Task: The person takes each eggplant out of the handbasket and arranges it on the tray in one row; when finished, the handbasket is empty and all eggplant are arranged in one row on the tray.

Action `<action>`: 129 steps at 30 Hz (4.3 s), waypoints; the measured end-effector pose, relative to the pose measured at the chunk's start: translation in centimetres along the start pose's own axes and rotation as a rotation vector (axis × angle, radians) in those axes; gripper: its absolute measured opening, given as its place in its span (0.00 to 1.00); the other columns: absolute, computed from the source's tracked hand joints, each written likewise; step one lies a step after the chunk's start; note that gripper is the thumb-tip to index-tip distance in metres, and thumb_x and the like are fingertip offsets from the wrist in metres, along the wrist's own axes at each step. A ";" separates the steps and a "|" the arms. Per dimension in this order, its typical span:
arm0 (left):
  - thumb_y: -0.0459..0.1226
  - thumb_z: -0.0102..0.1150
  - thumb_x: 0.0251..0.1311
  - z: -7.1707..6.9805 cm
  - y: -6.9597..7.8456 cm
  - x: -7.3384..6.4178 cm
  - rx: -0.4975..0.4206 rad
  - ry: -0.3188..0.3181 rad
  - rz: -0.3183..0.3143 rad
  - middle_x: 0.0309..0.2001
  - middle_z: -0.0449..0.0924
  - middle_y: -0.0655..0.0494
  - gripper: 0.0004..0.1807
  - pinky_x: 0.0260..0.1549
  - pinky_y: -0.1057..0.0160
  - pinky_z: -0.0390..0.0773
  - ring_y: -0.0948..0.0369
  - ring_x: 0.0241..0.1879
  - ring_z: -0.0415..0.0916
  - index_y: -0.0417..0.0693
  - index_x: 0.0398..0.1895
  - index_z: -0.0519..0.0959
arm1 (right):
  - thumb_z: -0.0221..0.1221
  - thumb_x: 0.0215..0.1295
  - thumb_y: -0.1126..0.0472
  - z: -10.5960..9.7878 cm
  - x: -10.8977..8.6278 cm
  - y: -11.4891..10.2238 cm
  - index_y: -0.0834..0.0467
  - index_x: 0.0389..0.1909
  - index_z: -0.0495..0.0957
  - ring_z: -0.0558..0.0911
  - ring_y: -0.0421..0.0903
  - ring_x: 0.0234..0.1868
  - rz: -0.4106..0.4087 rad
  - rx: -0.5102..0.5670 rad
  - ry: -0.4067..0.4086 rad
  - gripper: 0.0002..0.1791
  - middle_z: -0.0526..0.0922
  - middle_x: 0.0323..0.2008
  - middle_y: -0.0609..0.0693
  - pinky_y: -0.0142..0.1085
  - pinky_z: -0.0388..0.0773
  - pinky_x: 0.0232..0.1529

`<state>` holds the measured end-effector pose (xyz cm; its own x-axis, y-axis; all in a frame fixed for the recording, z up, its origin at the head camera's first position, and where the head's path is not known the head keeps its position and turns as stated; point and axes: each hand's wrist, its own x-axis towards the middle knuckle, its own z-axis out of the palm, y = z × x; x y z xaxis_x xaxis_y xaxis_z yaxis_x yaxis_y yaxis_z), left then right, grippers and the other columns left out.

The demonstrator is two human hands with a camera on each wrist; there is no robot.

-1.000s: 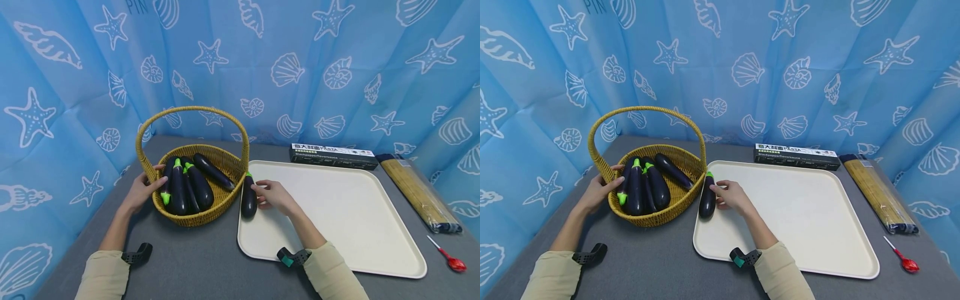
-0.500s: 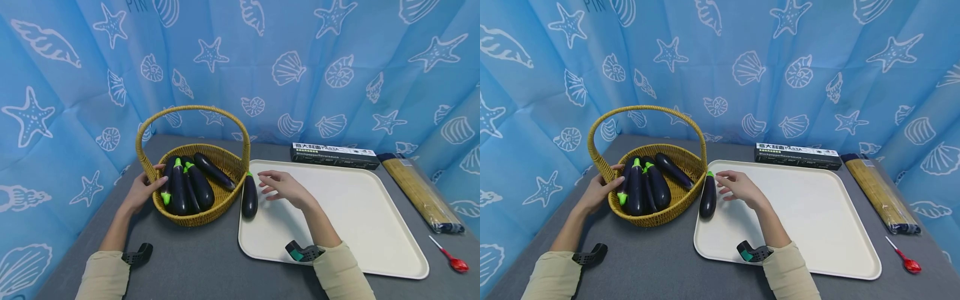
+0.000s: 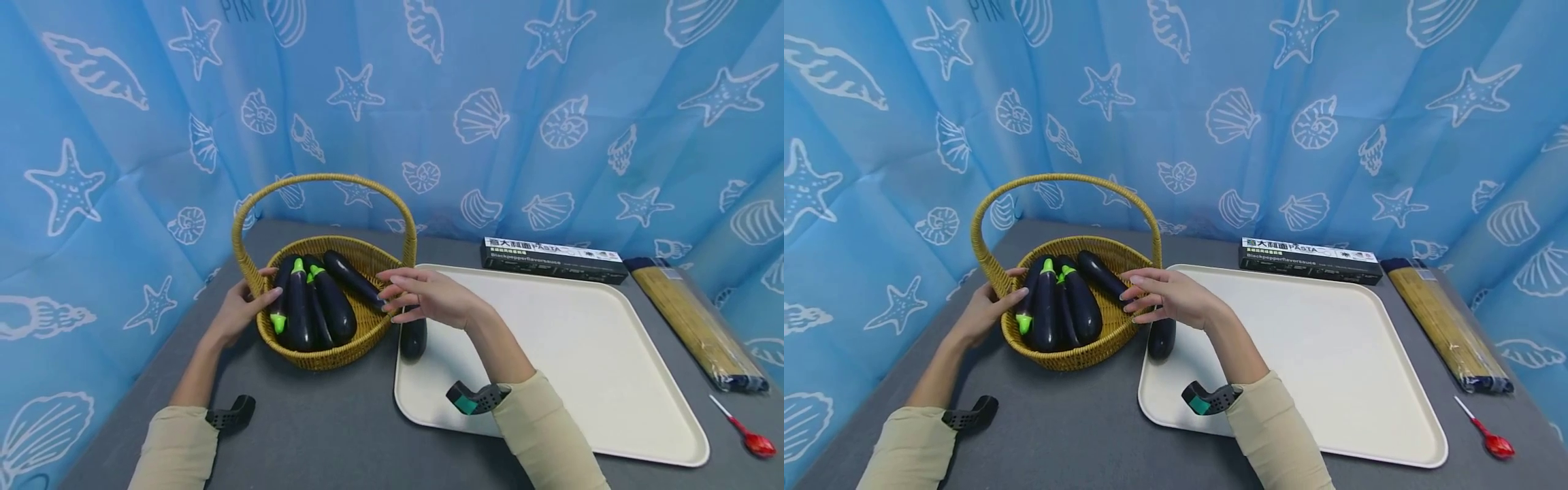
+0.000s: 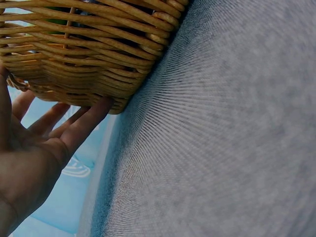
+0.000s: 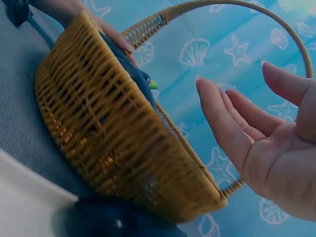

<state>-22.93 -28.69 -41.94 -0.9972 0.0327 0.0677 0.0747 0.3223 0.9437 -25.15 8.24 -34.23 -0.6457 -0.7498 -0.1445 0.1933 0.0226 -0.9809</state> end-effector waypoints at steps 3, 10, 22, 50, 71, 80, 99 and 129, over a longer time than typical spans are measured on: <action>0.43 0.57 0.66 0.1 0.0 0.0 0.001 0.001 -0.004 0.63 0.60 0.37 0.33 0.41 0.63 0.70 0.50 0.52 0.63 0.45 0.71 0.59 | 0.44 0.77 0.57 0.7 1.2 -0.3 0.64 0.69 0.60 0.78 0.50 0.49 0.022 0.035 0.010 0.25 0.74 0.52 0.62 0.49 0.74 0.50; 0.44 0.57 0.66 0.1 0.3 -0.1 0.006 -0.001 -0.004 0.61 0.61 0.37 0.33 0.41 0.63 0.70 0.50 0.51 0.63 0.45 0.71 0.59 | 0.45 0.76 0.58 2.4 3.9 -0.6 0.63 0.67 0.62 0.74 0.58 0.55 0.090 0.018 0.087 0.23 0.73 0.55 0.63 0.48 0.74 0.49; 0.43 0.56 0.66 0.0 0.2 -0.1 0.011 -0.009 0.014 0.64 0.60 0.37 0.33 0.42 0.63 0.70 0.50 0.52 0.63 0.43 0.71 0.59 | 0.55 0.70 0.59 4.3 6.8 -0.3 0.62 0.63 0.69 0.76 0.54 0.53 0.217 -0.240 0.242 0.23 0.75 0.53 0.57 0.45 0.78 0.44; 0.44 0.56 0.66 0.0 0.2 -0.1 0.012 -0.009 0.002 0.63 0.60 0.37 0.34 0.45 0.58 0.69 0.50 0.53 0.62 0.44 0.71 0.59 | 0.56 0.70 0.57 3.9 7.6 0.1 0.57 0.68 0.63 0.76 0.53 0.53 0.236 -0.147 0.173 0.28 0.72 0.57 0.57 0.45 0.78 0.44; 0.44 0.56 0.66 0.0 0.4 -0.2 0.000 -0.007 -0.006 0.63 0.59 0.36 0.34 0.46 0.56 0.68 0.49 0.54 0.61 0.43 0.71 0.58 | 0.55 0.70 0.58 2.7 0.1 -0.7 0.57 0.69 0.61 0.73 0.52 0.55 0.048 -0.181 0.134 0.29 0.70 0.55 0.59 0.48 0.75 0.49; 0.44 0.56 0.66 0.0 0.2 -0.1 0.006 0.000 -0.012 0.64 0.59 0.37 0.34 0.47 0.54 0.67 0.49 0.55 0.61 0.44 0.72 0.58 | 0.55 0.70 0.59 0.9 -2.9 1.4 0.62 0.70 0.58 0.73 0.53 0.52 0.060 -0.217 0.112 0.31 0.69 0.54 0.61 0.47 0.76 0.47; 0.45 0.57 0.66 -0.2 0.1 0.0 0.010 0.006 -0.010 0.62 0.61 0.36 0.34 0.45 0.56 0.68 0.49 0.53 0.62 0.45 0.72 0.59 | 0.55 0.70 0.61 -5.5 -7.5 4.6 0.65 0.71 0.53 0.74 0.51 0.51 0.080 -0.141 0.126 0.33 0.70 0.52 0.60 0.53 0.72 0.50; 0.44 0.56 0.67 -0.1 0.3 0.1 -0.016 -0.008 -0.004 0.63 0.60 0.37 0.34 0.44 0.60 0.68 0.50 0.53 0.63 0.44 0.72 0.58 | 0.53 0.72 0.56 -5.1 -5.5 6.6 0.67 0.69 0.57 0.79 0.49 0.45 0.171 -0.192 0.449 0.32 0.69 0.55 0.67 0.46 0.78 0.42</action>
<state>-23.05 -28.69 -41.62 -0.9974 0.0390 0.0610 0.0701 0.3076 0.9489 -24.13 15.90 -40.56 -0.8781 -0.3682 -0.3055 0.2122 0.2727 -0.9384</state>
